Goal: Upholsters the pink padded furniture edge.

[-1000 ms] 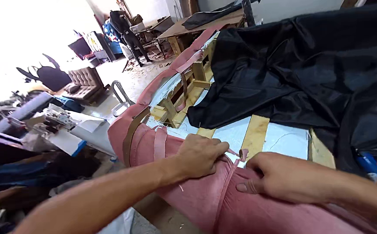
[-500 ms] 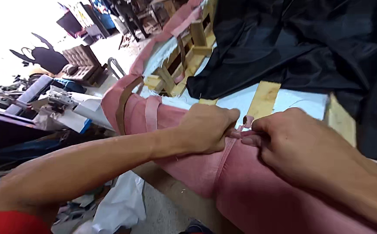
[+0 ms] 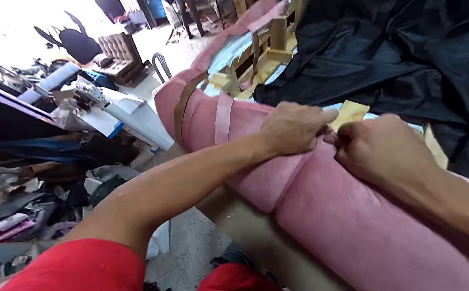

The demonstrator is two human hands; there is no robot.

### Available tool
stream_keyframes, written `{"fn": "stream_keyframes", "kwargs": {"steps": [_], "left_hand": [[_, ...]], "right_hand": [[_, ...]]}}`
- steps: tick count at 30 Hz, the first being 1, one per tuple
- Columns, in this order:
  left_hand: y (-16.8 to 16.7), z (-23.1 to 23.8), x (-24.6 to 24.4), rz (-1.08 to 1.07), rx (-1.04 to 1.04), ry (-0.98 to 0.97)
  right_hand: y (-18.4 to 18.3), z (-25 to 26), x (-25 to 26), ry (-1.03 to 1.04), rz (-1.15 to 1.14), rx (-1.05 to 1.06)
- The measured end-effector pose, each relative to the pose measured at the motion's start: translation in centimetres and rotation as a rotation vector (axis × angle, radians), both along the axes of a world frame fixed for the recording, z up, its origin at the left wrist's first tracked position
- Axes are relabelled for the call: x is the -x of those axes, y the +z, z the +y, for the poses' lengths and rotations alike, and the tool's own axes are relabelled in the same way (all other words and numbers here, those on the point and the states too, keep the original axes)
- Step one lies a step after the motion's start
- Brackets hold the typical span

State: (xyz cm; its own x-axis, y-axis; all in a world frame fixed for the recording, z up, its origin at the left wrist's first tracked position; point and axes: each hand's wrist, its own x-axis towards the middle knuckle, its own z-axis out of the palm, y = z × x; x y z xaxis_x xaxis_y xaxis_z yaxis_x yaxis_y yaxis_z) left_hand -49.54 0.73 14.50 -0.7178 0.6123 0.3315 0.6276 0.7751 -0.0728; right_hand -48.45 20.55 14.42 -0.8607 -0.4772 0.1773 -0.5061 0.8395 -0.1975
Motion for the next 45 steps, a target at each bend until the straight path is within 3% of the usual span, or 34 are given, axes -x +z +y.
{"fn": "stream_keyframes", "kwargs": {"steps": [2,4,7,10,15,18,21,23,25,27,31,37,45], "left_hand": [[1.2,0.3,-0.2,-0.074,0.039,0.153],[3.5,0.3,0.2,-0.293,0.042,0.252],[5.2,-1.5,0.7,-0.540,0.026,0.102],[4.9,-3.5,1.9,-0.508,0.051,-0.008],[3.4,-1.3,3.1,-0.622,-0.001,-0.037],[2.7,-0.9,4.0,-0.597,-0.012,-0.059],[2.8,-0.8,4.1,-0.582,-0.045,-0.059],[3.1,-1.4,4.9,-0.658,-0.076,-0.049],[3.7,-3.5,6.2,-0.774,-0.067,0.002],[5.3,-6.6,7.2,-0.831,0.076,0.091],[6.4,-9.7,7.2,-0.859,0.183,0.161],[5.0,-11.0,1.9,-0.832,0.130,0.166],[3.3,-12.5,-11.8,-0.810,0.167,0.269]], "right_hand": [[1.6,-1.0,0.1,-0.062,-0.050,-0.038],[2.3,-1.0,0.8,-0.066,-0.061,-0.036],[2.1,1.2,1.0,0.041,-0.126,0.085],[3.0,4.0,-0.9,0.022,-0.324,0.326],[5.0,3.9,-0.9,-0.128,-0.802,0.448],[5.0,2.0,0.5,-0.212,-0.737,0.285],[3.5,-0.5,1.5,-0.143,-0.370,0.111],[2.5,-0.2,2.7,-0.128,-0.269,0.122],[2.0,1.3,3.0,-0.223,-0.381,0.083],[2.3,2.3,2.2,-0.379,-0.557,0.009],[4.4,1.1,-0.7,-0.578,-0.577,-0.079],[3.4,0.2,-6.1,-0.516,-0.583,0.003],[4.1,0.4,-18.0,-0.362,-0.625,-0.025]]}}
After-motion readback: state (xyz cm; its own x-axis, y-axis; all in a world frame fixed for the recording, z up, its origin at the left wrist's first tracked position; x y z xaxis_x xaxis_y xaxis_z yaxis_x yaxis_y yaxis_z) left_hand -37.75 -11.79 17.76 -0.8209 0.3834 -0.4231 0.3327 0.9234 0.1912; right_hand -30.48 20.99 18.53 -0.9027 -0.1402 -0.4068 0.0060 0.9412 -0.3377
